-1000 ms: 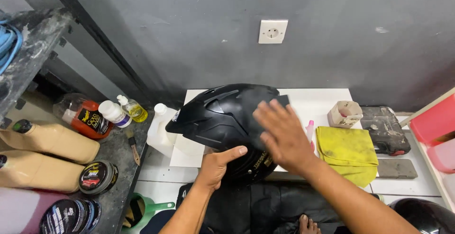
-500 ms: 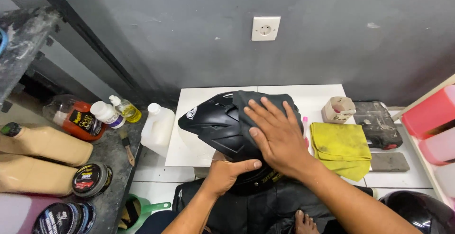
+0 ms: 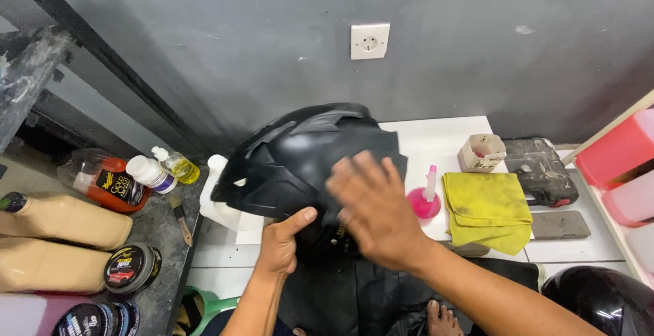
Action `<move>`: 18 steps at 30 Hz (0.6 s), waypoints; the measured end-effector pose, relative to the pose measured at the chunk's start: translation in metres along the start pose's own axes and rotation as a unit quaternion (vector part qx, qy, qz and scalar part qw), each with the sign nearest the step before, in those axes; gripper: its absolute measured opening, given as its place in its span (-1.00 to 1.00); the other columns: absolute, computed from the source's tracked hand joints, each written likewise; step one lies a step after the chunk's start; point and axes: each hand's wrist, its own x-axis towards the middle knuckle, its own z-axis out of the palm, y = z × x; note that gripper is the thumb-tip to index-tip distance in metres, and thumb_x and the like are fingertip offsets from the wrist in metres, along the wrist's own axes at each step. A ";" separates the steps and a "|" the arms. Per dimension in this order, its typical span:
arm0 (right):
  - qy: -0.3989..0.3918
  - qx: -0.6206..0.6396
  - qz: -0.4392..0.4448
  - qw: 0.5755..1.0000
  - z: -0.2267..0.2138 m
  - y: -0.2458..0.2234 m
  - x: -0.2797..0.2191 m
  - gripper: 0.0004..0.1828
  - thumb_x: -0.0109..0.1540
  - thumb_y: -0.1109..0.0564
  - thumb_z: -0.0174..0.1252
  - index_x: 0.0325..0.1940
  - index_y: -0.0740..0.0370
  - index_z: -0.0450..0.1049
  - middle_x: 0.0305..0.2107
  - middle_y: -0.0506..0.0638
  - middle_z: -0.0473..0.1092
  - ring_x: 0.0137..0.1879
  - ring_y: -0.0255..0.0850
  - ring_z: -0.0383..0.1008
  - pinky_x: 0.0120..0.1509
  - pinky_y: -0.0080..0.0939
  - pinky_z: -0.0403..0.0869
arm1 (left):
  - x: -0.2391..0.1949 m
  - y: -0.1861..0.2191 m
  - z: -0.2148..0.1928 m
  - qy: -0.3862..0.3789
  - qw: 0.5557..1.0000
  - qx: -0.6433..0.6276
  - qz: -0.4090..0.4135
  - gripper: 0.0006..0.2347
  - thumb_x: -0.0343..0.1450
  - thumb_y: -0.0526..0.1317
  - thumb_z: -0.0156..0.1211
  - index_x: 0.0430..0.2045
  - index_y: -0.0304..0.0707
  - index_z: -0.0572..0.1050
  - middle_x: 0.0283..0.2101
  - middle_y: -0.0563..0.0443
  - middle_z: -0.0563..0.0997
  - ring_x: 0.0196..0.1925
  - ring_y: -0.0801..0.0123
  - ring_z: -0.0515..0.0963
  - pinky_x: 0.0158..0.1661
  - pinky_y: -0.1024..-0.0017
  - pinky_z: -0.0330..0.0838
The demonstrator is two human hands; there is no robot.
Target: The person wipes the exterior of a black motorcycle helmet with a dark cloth. They rotate the helmet to clean different sides and surfaces, including the top, front, and rear sections.
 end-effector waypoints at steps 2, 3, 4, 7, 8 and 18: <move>-0.009 -0.032 -0.056 0.998 -0.006 -0.004 0.005 -0.48 0.38 -0.08 -0.06 0.44 -0.07 0.22 0.41 -0.09 0.14 0.56 -0.06 -0.02 0.55 0.20 -0.18 | -0.003 0.000 0.003 -0.009 1.000 0.015 0.001 -0.56 0.10 -0.46 0.33 -0.09 -0.46 0.55 -0.02 -0.13 0.63 0.00 0.13 0.62 0.09 0.16 0.55; -0.016 -0.064 -0.113 0.991 -0.009 -0.006 0.007 -0.50 0.38 -0.12 -0.07 0.42 -0.11 0.26 0.38 -0.13 0.20 0.53 -0.17 0.07 0.51 0.07 -0.23 | -0.005 0.000 0.004 -0.019 0.999 0.029 0.003 -0.56 0.10 -0.45 0.35 -0.10 -0.44 0.56 -0.03 -0.12 0.64 0.01 0.15 0.62 0.10 0.17 0.55; -0.018 -0.065 -0.112 0.991 -0.008 0.004 0.007 -0.50 0.38 -0.12 -0.07 0.42 -0.11 0.26 0.38 -0.13 0.20 0.53 -0.17 0.07 0.51 0.07 -0.23 | -0.006 -0.001 0.005 -0.019 0.999 0.028 0.002 -0.56 0.10 -0.45 0.35 -0.10 -0.44 0.56 -0.03 -0.12 0.64 0.01 0.15 0.62 0.10 0.17 0.55; -0.038 0.038 0.014 0.998 -0.011 0.029 0.010 -0.47 0.31 -0.08 -0.01 0.40 -0.13 0.27 0.41 -0.08 0.16 0.57 -0.01 0.03 0.49 0.29 -0.03 | -0.011 0.002 0.008 -0.050 0.997 0.061 0.006 -0.58 0.09 -0.43 0.39 -0.14 -0.39 0.57 -0.03 -0.08 0.65 0.02 0.19 0.62 0.11 0.21 0.55; -0.014 0.111 0.135 0.984 -0.014 0.033 0.012 -0.46 0.35 -0.04 -0.18 0.43 0.02 0.17 0.42 0.01 0.09 0.56 -0.05 -0.02 0.53 0.11 -0.05 | -0.012 0.008 0.009 -0.017 0.996 0.081 -0.043 -0.57 0.07 -0.42 0.41 -0.15 -0.42 0.59 0.02 -0.05 0.64 0.07 0.23 0.61 0.14 0.24 0.54; -0.064 -0.047 -0.074 0.994 -0.011 0.013 0.006 -0.45 0.36 -0.14 -0.12 0.46 -0.13 0.18 0.40 -0.16 0.17 0.54 -0.19 0.09 0.45 0.15 0.02 | -0.005 -0.011 0.004 -0.136 0.989 -0.004 0.057 -0.49 0.14 -0.54 0.31 0.03 -0.45 0.44 0.02 -0.19 0.61 0.01 0.15 0.59 0.04 0.27 0.50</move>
